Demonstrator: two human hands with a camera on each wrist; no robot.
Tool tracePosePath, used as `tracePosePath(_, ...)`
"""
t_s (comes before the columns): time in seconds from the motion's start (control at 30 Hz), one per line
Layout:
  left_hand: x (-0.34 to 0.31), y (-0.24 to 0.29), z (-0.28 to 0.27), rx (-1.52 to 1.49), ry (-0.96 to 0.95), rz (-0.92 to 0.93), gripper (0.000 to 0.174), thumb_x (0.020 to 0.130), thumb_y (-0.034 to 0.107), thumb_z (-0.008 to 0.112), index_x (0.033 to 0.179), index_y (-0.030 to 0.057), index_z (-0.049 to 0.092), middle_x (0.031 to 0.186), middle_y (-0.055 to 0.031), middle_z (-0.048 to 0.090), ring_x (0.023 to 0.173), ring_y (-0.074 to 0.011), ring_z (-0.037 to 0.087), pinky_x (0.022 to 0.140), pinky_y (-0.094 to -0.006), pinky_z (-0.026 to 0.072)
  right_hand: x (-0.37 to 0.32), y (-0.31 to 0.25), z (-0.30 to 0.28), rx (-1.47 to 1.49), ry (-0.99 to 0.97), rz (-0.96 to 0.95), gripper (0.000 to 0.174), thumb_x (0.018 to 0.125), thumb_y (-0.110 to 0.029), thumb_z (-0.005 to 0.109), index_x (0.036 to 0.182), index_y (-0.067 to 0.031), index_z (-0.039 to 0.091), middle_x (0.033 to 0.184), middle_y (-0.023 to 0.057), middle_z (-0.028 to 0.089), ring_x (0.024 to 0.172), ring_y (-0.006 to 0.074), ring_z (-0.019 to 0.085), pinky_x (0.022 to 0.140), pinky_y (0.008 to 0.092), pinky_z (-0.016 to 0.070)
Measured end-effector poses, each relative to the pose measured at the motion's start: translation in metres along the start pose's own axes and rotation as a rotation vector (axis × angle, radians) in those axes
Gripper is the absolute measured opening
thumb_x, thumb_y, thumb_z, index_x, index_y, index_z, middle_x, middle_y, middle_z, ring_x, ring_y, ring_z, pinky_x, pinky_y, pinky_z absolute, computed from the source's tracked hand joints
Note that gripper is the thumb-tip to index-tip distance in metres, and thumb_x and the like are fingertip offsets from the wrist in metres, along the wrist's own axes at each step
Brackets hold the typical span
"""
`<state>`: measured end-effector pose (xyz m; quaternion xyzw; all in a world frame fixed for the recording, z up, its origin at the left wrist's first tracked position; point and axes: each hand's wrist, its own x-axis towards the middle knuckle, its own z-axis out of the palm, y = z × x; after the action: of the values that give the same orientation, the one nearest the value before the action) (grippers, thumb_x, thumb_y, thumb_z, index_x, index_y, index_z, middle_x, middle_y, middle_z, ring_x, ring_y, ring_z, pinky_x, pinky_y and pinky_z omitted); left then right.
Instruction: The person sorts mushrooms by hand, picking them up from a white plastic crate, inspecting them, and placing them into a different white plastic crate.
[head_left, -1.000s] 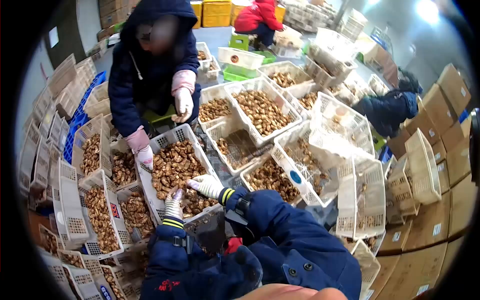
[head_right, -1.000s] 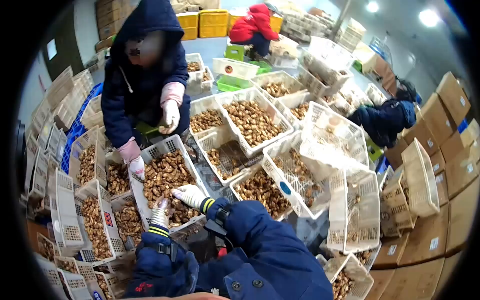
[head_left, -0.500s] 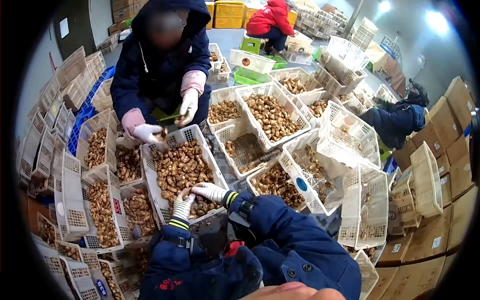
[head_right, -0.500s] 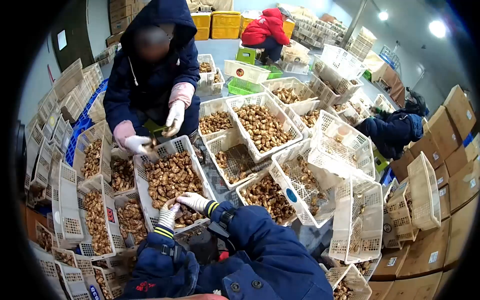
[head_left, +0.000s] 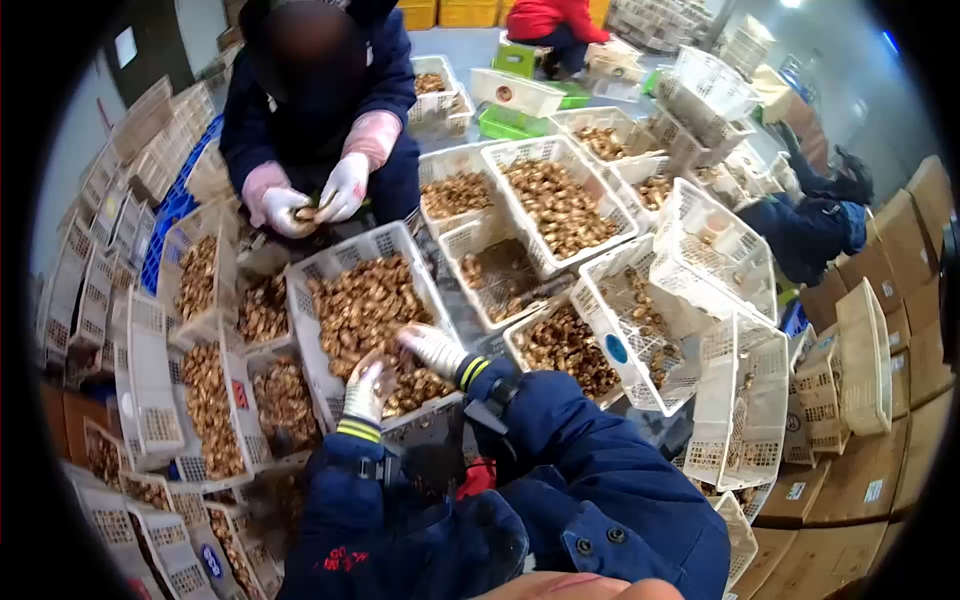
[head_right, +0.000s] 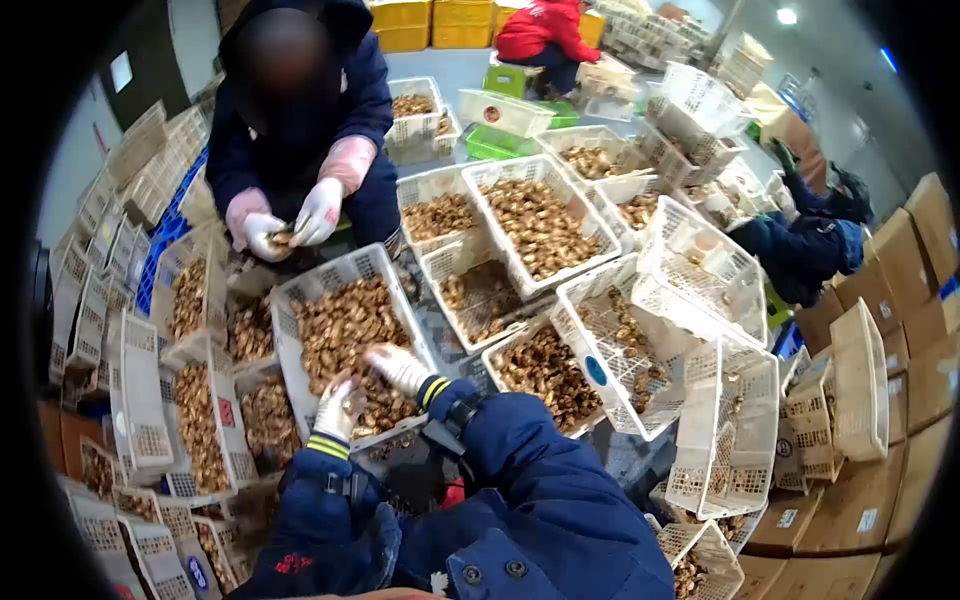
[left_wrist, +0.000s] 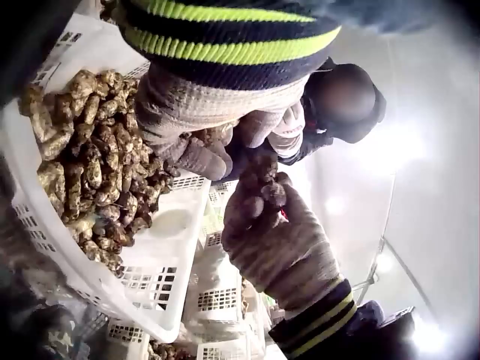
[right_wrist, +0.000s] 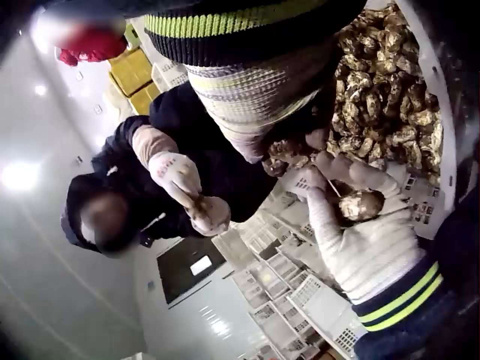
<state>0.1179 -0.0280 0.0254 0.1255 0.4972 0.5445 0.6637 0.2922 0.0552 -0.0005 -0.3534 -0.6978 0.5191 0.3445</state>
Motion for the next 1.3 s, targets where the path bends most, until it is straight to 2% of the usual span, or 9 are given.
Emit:
tracePosePath(0.03,0.002,0.0,-0.004,-0.084,-0.001,-0.005,0.033,0.088,0.011,0.062,0.12,0.0093,0.057,0.094,-0.0054,0.065,0.078,-0.0168,0.064,0.065,-0.0304,0.056,0.004,-0.001,-0.01,-0.335,0.103,-0.338,0.041,0.095,-0.035,0.05,0.118,-0.0023,0.057,0.106,0.0101,0.063,0.093,0.0211,0.061,0.076,0.0328,0.0524)
tracePosePath(0.1,0.009,-0.005,-0.017,-0.161,-0.032,-0.033,0.033,0.087,0.012,0.064,0.119,0.0097,0.057,0.095,-0.0054,0.065,0.081,-0.017,0.065,0.067,-0.0304,0.0557,0.006,-0.019,-0.009,0.948,0.117,0.486,0.03,0.093,-0.027,0.051,0.107,-0.0015,0.058,0.099,0.0116,0.063,0.092,0.0211,0.062,0.063,0.0323,0.0572)
tracePosePath(0.2,0.017,-0.012,-0.028,-0.225,-0.093,-0.032,0.029,0.089,0.014,0.063,0.117,0.0105,0.06,0.098,-0.005,0.066,0.085,-0.017,0.064,0.07,-0.03,0.0551,0.012,-0.035,-0.013,1.075,0.069,0.512,0.066,0.087,-0.047,0.057,0.135,-0.0065,0.037,0.138,0.0159,0.037,0.085,0.0249,0.065,0.063,0.0342,0.0605)
tracePosePath(0.3,0.01,0.002,-0.018,-0.296,-0.081,-0.071,0.026,0.091,0.014,0.06,0.117,0.0121,0.061,0.099,-0.0037,0.066,0.085,-0.0165,0.064,0.07,-0.0284,0.0544,0.016,-0.041,-0.012,1.282,-0.001,0.525,0.075,0.088,-0.061,0.048,0.136,-0.0046,0.041,0.119,0.0129,0.056,0.099,0.0271,0.06,0.087,0.0465,0.0527)
tracePosePath(0.63,0.008,0.008,-0.017,-0.33,-0.143,0.005,0.027,0.094,0.02,0.055,0.119,0.0099,0.059,0.096,-0.0048,0.067,0.078,-0.0146,0.064,0.065,-0.0278,0.0551,0.017,-0.054,-0.004,1.174,-0.064,0.496,0.077,0.089,-0.057,0.049,0.141,-0.002,0.033,0.129,0.0162,0.049,0.113,0.0316,0.055,0.095,0.0466,0.0482)
tracePosePath(0.8,0.004,0.012,-0.013,-0.182,-0.098,0.074,0.025,0.091,0.015,0.06,0.115,0.0084,0.061,0.094,-0.0054,0.067,0.074,-0.0132,0.064,0.062,-0.0261,0.053,0.014,-0.033,0.005,1.025,-0.041,0.477,0.055,0.089,-0.014,0.063,0.137,-0.0043,0.038,0.125,0.0076,0.048,0.106,0.0161,0.053,0.091,0.0389,0.0517)
tracePosePath(1.03,0.0,0.014,-0.001,0.583,0.012,0.596,0.051,0.08,0.002,0.068,0.128,0.0022,0.051,0.104,-0.0033,0.06,0.094,-0.0098,0.055,0.082,-0.0246,0.0481,0.012,-0.036,0.017,1.034,-0.101,0.51,0.055,0.091,-0.017,0.061,0.138,-0.0043,0.037,0.116,0.0076,0.055,0.104,0.0181,0.059,0.091,0.0341,0.0511)
tracePosePath(1.17,0.005,0.011,-0.004,0.649,0.005,0.592,0.052,0.08,0.003,0.068,0.129,0.0022,0.051,0.099,-0.0029,0.061,0.095,-0.0112,0.055,0.089,-0.0253,0.0455,0.01,-0.036,0.018,1.023,-0.118,0.505,0.053,0.093,-0.015,0.058,0.139,-0.004,0.035,0.119,0.0115,0.056,0.109,0.0214,0.058,0.091,0.0336,0.0516)
tracePosePath(1.3,0.002,0.014,-0.004,0.577,0.065,0.623,0.046,0.081,0.001,0.066,0.125,-0.0007,0.053,0.098,-0.0039,0.063,0.091,-0.0115,0.057,0.084,-0.0252,0.0478,0.01,-0.023,0.012,1.088,-0.15,0.512,0.057,0.088,-0.012,0.063,0.139,-0.0055,0.037,0.116,0.0056,0.059,0.089,0.0148,0.063,0.088,0.0328,0.0532)
